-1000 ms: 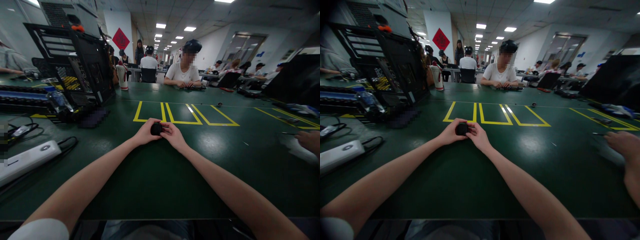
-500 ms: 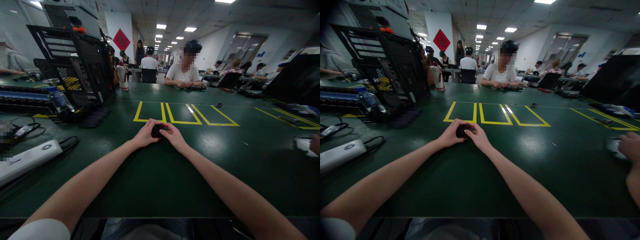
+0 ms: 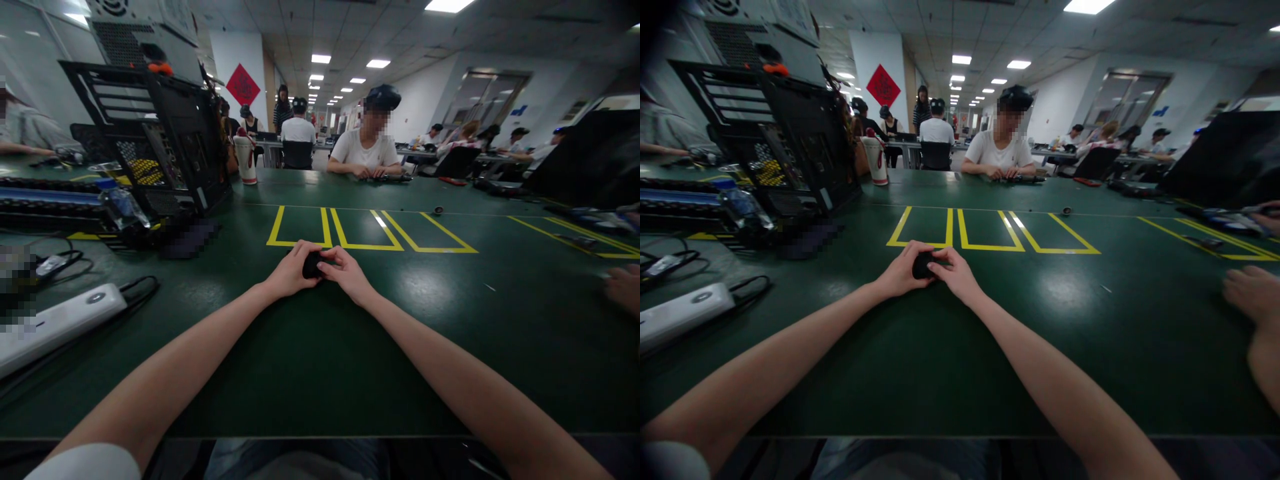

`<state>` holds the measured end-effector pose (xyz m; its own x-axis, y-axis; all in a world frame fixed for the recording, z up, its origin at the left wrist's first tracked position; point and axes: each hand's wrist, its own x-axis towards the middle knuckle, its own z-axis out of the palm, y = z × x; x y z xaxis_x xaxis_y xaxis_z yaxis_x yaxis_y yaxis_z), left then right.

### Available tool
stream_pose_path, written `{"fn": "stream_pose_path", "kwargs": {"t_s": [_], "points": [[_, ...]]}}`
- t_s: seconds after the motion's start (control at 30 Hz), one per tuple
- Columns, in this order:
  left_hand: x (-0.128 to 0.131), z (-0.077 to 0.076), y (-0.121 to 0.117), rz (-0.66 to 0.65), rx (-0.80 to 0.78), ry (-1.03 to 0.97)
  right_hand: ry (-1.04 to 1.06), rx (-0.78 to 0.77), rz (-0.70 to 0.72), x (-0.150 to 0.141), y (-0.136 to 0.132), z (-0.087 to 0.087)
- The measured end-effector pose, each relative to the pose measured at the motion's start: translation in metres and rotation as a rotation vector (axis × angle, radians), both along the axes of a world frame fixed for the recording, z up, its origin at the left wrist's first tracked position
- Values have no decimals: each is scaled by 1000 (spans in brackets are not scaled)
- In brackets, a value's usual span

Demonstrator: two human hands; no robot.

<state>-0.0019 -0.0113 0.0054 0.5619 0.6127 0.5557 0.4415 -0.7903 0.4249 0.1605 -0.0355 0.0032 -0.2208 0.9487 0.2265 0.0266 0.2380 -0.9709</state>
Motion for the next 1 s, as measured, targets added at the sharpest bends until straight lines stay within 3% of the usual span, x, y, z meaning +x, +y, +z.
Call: {"fn": "stream_pose_path", "kwargs": {"t_s": [0.43,0.7,1.0], "points": [[0,-3,2,13,-25,-16,57,-1,65,4,1,-3],[1,0,0,8,-54,-30,20,-12,-14,2,3,-5],[1,0,0,0,-49,-32,52,12,78,4,1,-2]]}}
